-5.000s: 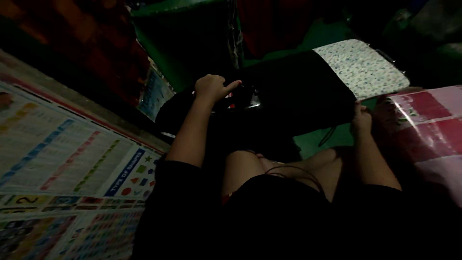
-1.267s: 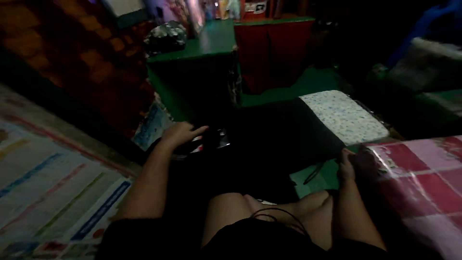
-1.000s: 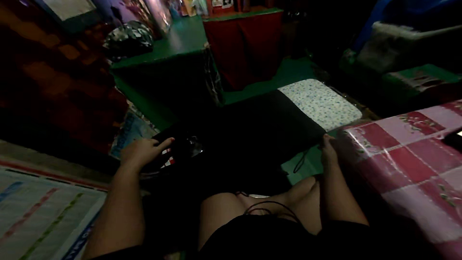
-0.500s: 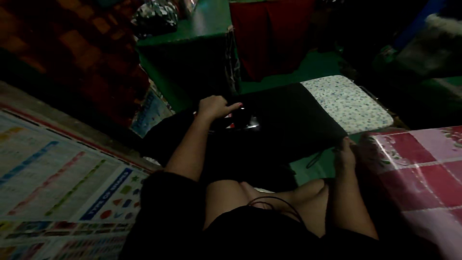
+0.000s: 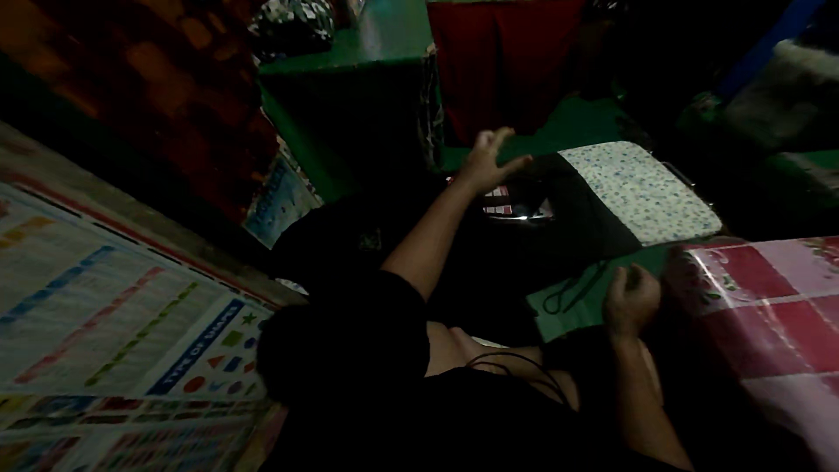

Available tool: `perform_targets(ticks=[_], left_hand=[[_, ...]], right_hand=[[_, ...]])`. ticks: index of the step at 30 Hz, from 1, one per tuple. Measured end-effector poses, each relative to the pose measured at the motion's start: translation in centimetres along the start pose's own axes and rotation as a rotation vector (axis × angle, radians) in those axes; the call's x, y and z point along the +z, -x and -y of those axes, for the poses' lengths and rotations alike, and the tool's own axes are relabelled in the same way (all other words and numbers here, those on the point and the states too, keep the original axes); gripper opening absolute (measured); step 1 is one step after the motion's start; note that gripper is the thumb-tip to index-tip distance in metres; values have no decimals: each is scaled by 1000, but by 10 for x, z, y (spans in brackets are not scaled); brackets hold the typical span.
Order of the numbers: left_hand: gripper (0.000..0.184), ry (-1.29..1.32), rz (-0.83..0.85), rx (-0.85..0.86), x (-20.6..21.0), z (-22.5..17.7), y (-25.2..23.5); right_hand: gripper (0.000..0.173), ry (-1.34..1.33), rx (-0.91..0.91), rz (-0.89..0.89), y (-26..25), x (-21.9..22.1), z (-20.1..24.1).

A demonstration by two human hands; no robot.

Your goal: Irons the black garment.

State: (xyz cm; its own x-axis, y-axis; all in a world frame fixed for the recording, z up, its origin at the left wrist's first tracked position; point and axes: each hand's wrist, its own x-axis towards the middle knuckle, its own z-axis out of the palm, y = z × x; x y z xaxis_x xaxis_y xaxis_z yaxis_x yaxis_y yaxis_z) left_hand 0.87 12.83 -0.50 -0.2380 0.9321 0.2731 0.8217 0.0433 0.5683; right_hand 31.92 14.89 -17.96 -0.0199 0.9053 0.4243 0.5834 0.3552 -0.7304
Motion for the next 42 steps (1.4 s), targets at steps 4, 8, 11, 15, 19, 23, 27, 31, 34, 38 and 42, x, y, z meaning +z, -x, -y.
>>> perform_targets(ticks=[4, 8, 11, 15, 19, 23, 27, 31, 34, 38, 42], left_hand=[[69, 133, -488, 212, -14, 36, 64], [96, -286, -246, 5, 10, 67, 156], [98, -430, 22, -72, 36, 79, 181], [104, -423, 226, -230, 38, 80, 174], [108, -432, 312, -276, 36, 79, 164], [109, -444, 347, -316, 37, 77, 155], [110, -453, 340, -329, 41, 76, 147], [110, -464, 328, -329, 44, 76, 135], [108, -470, 356, -332, 41, 83, 116], [108, -482, 342, -329, 41, 100, 89], [111, -469, 303, -304, 40, 107, 75]], right_hand=[[30, -20, -633, -164, 3, 7, 67], [47, 36, -882, 170, -41, 22, 168], [61, 238, -886, 547, -93, 68, 214], [26, 439, -652, 840, -130, 107, 231], [25, 462, -530, 838, -159, 117, 220], [31, 471, -356, 688, -211, 124, 195], [39, 544, -159, 558, -263, 130, 170], [36, 612, -48, 570, -295, 130, 160], [38, 619, -38, 635, -302, 118, 154], [36, 584, -123, 732, -285, 96, 140], [23, 514, -296, 765, -224, 64, 138]])
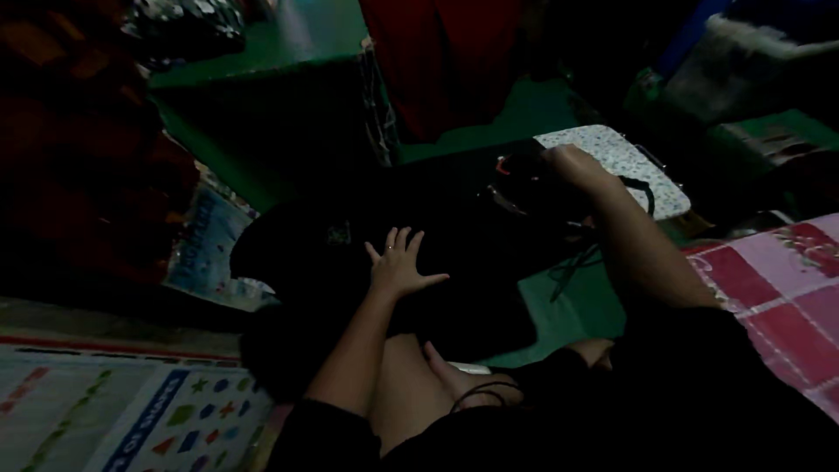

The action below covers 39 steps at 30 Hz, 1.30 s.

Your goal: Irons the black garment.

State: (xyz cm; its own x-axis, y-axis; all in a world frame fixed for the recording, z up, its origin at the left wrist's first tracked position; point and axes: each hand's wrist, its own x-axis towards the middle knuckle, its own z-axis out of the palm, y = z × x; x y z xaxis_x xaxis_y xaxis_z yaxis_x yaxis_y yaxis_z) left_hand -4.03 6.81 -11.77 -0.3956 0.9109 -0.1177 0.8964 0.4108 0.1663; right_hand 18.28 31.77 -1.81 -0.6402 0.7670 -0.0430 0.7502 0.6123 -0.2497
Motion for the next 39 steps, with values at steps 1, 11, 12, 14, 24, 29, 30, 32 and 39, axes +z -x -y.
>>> perform_targets(ticks=[1, 11, 12, 14, 24, 29, 30, 32, 39], left_hand=[[112, -2, -14, 10, 1, 1, -1], [107, 23, 8, 7, -9, -3, -2], [107, 28, 13, 7, -10, -3, -4], [107, 42, 18, 5, -10, -4, -9], [103, 47, -28, 5, -20, 3, -71], [105, 27, -16, 2, -30, 9, -105], [105, 29, -11, -5, -31, 10, -110], [106, 28, -5, -16, -33, 11, -118], [105, 48, -35, 0, -38, 23, -143]], right_hand=[[21, -5, -13, 2, 20, 3, 9], [31, -1, 38, -119, 59, 11, 31], [31, 1, 48, -131, 55, 11, 32], [30, 9, 62, -132, 44, 9, 32], [35, -44, 64, -160, -30, 1, 23], [33, -44, 96, -164, -68, -1, 21], [34, -52, 106, -172, -74, -1, 21], [34, -60, 129, -188, -87, -1, 21], [33, -88, 83, -171, -121, -8, 21]])
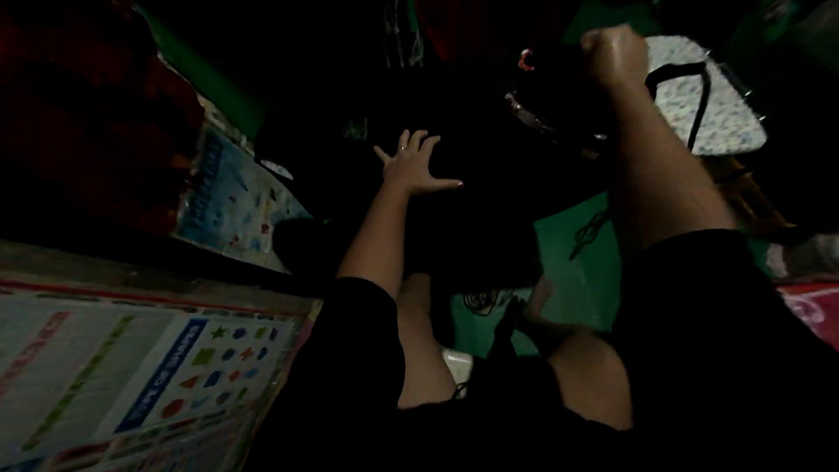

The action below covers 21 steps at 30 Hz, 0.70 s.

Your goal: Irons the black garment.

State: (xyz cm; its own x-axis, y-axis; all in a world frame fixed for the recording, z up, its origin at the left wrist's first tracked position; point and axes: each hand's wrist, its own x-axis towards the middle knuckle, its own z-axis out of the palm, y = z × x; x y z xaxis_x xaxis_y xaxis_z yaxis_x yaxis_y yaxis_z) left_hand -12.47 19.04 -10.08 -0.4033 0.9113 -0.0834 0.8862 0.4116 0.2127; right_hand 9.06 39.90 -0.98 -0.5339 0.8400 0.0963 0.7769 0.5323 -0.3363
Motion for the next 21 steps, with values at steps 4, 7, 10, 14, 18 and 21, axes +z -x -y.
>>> perform_targets(ticks=[4, 7, 10, 14, 18, 21], left_hand=[[105, -13, 11, -39, -6, 2, -13], [104, -28, 22, -63, -10, 6, -21], [104, -49, 18, -84, -10, 7, -29], [103, -47, 15, -75, -11, 10, -33], [106, -51, 27, -90, -14, 9, -41], [106, -57, 30, -97, -15, 10, -47]], right_hand=[[29, -5, -3, -21, -23, 0, -1], [27, -15, 35, -32, -39, 4, -2], [33, -63, 85, -75, -52, -3, -12], [48, -286, 180, -308, -51, -24, -51], [52, -578, 159, -838, -56, -9, -103], [37, -669, 253, -1155, -64, 17, -130]])
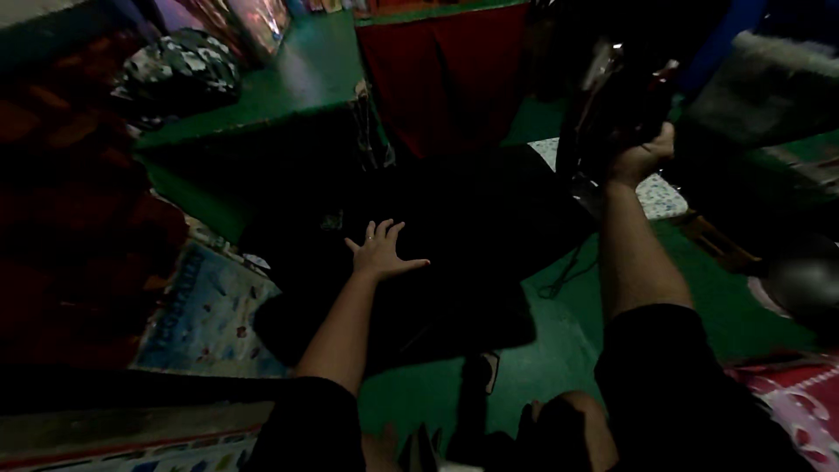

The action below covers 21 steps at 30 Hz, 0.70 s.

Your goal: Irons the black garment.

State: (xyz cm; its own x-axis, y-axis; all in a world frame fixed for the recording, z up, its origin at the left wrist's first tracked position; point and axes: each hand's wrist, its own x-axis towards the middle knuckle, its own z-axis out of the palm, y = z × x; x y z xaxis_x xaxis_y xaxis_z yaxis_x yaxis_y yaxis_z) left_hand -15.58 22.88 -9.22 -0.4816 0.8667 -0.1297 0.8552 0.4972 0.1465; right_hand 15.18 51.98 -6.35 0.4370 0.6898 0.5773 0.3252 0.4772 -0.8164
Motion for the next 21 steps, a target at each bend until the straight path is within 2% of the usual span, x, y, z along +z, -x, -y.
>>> perform_targets(ticks=[2, 3, 6, 12, 16, 21], left_hand=[[106, 4, 0, -7, -1, -2, -3], [106, 12, 1, -8, -1, -3, -3], [107, 26, 7, -22, -1, -10, -3], [110, 54, -5, -71, 11, -31, 12], [112, 44, -22, -70, 14, -33, 11], [112, 46, -19, -59, 10, -32, 11]], right_hand=[[32, -25, 53, -209, 3, 5, -19], [36, -30, 48, -270, 6, 6, -26], [42, -106, -15, -304, 6, 13, -43], [62, -226, -55, 7, -11, 20, -86], [71, -206, 11, 204, -18, 8, -88], [102, -126, 140, 374, -15, -8, -78]])
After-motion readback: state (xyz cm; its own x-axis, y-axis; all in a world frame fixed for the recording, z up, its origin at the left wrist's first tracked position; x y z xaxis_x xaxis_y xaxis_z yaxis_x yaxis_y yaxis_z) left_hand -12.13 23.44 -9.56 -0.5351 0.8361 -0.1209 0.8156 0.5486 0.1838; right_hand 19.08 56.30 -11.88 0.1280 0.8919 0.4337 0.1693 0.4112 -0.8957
